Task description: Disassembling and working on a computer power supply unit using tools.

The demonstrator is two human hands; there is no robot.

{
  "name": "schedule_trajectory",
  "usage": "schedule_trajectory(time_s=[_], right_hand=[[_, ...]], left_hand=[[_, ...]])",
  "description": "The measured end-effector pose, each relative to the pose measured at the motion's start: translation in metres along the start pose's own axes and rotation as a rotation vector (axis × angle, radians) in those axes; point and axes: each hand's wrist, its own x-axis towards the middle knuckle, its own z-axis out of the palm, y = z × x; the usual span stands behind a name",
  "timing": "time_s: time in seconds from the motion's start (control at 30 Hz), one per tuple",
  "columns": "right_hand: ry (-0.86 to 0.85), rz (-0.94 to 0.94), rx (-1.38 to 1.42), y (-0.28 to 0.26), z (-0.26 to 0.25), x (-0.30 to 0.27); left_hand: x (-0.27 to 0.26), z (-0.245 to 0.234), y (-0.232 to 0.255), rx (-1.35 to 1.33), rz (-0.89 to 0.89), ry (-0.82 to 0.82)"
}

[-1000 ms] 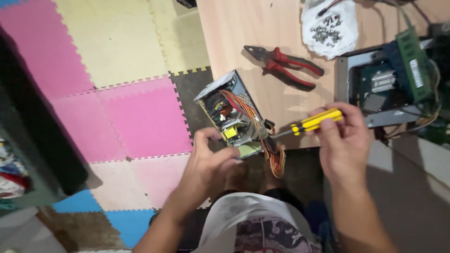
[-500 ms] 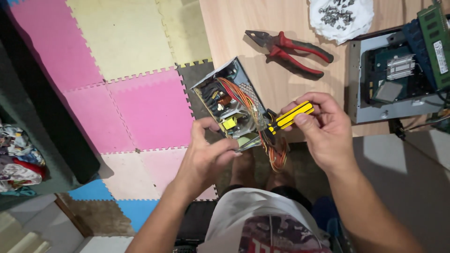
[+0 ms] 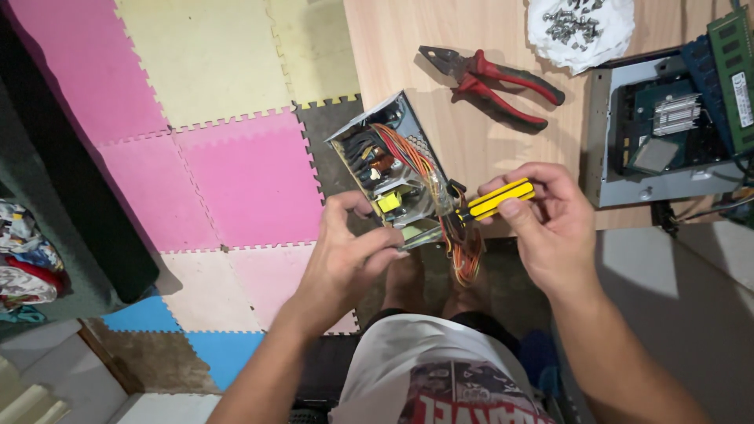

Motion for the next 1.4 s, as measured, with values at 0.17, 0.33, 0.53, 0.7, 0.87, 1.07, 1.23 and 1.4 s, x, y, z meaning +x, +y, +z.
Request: schedule_trajectory(time_s=[0.17, 0.33, 0.53, 0.7, 0.87, 1.07, 1.23, 1.4], right_hand=[[0.033, -0.018, 0.004, -0.002, 0.000, -0.004], [-0.049, 0.005, 0.006, -0.006, -0.012, 0.004], [-0.238, 0.025, -0.088, -0.027, -0.020, 0.023], [-0.307, 0.003, -0.357, -0.038, -0.021, 0.026], [-0.223, 0.217, -0.649, -0.042, -0.021, 0.021], [-0.524, 0.088, -0.540, -0.062, 0.002, 0.037], [-0.343, 0.270, -0.725, -0.049, -0.015, 0.032], [-0.473, 0.235, -0.426, -0.057, -0.014, 0.038]], left_hand=[[-0.001, 0.000, 0.000, 0.011, -0.004, 0.004], [-0.003, 0.000, -0.001, -0.017, 0.005, 0.037], [-0.006, 0.008, -0.011, -0.052, 0.029, 0.071], [-0.010, 0.012, -0.011, -0.156, -0.004, 0.121], [-0.010, 0.003, -0.006, -0.234, -0.085, 0.064], [-0.010, 0.013, -0.016, -0.165, 0.019, 0.148], [-0.009, 0.014, -0.020, -0.220, 0.078, 0.190], [-0.011, 0.015, -0.020, -0.239, 0.074, 0.209]])
